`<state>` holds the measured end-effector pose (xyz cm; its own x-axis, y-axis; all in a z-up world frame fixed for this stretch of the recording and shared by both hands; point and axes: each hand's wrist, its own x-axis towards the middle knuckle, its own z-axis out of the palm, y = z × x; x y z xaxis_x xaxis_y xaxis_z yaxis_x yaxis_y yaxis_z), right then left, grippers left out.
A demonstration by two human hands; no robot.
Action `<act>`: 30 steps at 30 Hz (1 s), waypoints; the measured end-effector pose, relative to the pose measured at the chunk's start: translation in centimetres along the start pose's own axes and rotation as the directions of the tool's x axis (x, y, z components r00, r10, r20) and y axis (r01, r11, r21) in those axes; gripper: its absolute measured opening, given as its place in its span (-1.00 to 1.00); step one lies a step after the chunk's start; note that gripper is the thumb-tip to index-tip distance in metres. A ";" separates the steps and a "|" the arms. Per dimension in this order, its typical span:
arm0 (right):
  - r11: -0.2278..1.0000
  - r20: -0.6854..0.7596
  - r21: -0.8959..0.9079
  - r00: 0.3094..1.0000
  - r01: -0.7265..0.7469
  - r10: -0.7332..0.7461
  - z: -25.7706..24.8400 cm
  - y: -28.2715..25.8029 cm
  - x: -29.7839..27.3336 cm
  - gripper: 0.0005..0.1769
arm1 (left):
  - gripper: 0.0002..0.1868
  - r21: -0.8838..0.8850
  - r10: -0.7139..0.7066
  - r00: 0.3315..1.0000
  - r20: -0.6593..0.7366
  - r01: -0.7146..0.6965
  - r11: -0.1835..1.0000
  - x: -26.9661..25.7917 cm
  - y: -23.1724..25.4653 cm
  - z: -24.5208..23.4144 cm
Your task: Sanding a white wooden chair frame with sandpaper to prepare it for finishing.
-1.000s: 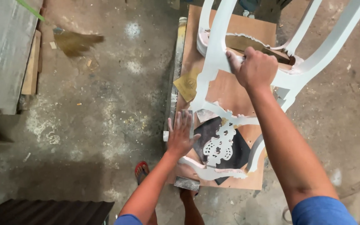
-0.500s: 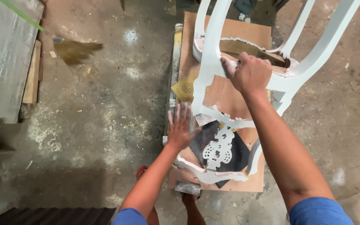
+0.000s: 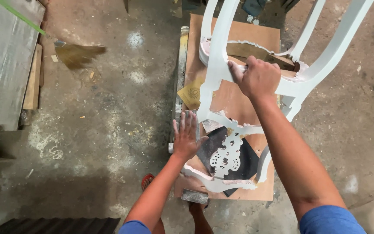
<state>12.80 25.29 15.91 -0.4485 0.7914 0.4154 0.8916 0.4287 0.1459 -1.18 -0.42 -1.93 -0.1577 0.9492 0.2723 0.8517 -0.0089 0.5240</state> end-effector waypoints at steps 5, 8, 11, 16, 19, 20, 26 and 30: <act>1.000 0.015 0.001 1.000 0.003 -0.003 -0.1 0.0 0.1 -0.25 | 0.02 0.016 -0.015 0.999 0.029 0.015 1.000 -2.5 0.3 0.3; 1.000 0.000 -0.003 1.000 0.011 -0.011 -0.4 0.0 0.1 -0.28 | 0.04 0.036 -0.024 0.997 -0.075 0.027 0.999 2.4 0.7 0.7; 0.999 -0.009 0.012 0.999 0.033 -0.033 -0.1 0.3 0.1 -0.28 | 0.01 0.030 -0.023 0.992 -0.126 0.027 0.999 4.0 1.6 -0.5; 0.999 0.024 -0.028 0.999 0.043 -0.042 -0.3 0.5 0.0 -0.27 | -0.01 0.052 -0.016 0.995 -0.101 0.022 0.998 -1.9 0.6 0.5; 0.993 -0.008 -0.064 0.995 0.099 -0.100 -0.4 0.9 0.5 -0.23 | 0.00 0.063 -0.002 0.998 -0.059 0.005 0.998 1.7 1.0 -0.2; 0.988 -0.056 -0.071 0.988 0.137 -0.141 -0.2 0.8 0.1 -0.16 | 0.01 0.065 0.012 1.000 -0.015 -0.011 0.998 3.3 0.9 -0.8; 0.967 -0.005 -0.219 0.991 0.132 -0.137 1.7 2.9 -0.2 -0.17 | -0.05 -0.011 -0.008 0.998 0.058 0.009 1.000 -3.8 -0.7 0.3; 0.997 0.035 -0.073 0.999 0.030 -0.028 1.4 3.5 -0.7 -0.40 | 0.00 -0.031 0.010 0.999 0.052 -0.009 0.999 2.7 0.8 -1.4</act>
<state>16.15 26.81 14.85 -0.4749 0.7938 0.3800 0.8799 0.4195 0.2232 -1.60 1.66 0.36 -0.1226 0.9641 0.2356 0.8371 -0.0271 0.5464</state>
